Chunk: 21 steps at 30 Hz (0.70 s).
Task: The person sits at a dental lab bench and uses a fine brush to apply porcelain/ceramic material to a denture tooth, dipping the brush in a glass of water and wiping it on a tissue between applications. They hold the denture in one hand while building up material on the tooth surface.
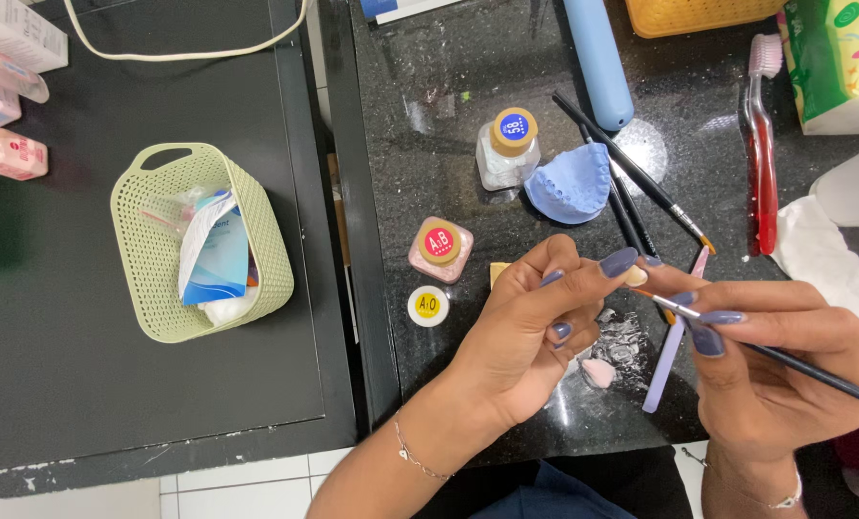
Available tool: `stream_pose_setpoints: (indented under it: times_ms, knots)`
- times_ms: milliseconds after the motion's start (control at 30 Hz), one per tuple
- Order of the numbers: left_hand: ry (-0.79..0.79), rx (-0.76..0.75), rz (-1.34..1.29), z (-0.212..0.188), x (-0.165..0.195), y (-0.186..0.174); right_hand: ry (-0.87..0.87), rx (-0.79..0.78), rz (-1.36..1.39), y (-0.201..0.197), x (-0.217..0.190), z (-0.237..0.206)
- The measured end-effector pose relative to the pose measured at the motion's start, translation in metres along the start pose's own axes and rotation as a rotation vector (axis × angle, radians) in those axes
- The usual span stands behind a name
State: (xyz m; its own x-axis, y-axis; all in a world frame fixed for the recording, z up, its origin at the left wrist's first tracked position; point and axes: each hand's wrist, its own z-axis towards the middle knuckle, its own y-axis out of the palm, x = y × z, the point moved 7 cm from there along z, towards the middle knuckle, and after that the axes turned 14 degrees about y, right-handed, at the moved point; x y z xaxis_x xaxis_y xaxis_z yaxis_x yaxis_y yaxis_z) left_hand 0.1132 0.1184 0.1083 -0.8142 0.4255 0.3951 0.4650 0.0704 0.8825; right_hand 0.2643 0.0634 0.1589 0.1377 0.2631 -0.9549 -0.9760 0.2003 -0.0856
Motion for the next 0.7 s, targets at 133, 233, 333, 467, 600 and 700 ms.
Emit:
stream_pose_setpoints:
  times_ms: [133,233,333,467,600,700]
  knots:
    - [0.02,-0.014,-0.013,0.001,0.0,0.001,0.003,-0.003,-0.024,0.0,0.0,0.001]
    - [0.031,-0.029,-0.025,0.0,0.0,0.002,-0.001,0.024,-0.064,-0.002,0.003,0.001]
    - [0.025,-0.022,-0.02,0.0,0.001,0.002,-0.017,0.031,-0.061,-0.003,0.006,-0.001]
    - [0.027,-0.017,-0.011,0.0,0.001,0.002,-0.017,0.043,-0.043,-0.006,0.008,-0.004]
    - [0.015,-0.016,-0.028,0.0,0.0,0.001,-0.004,0.043,-0.003,-0.007,0.009,-0.003]
    - [0.016,-0.025,-0.041,0.0,-0.001,0.001,0.007,0.038,-0.055,-0.006,0.009,0.001]
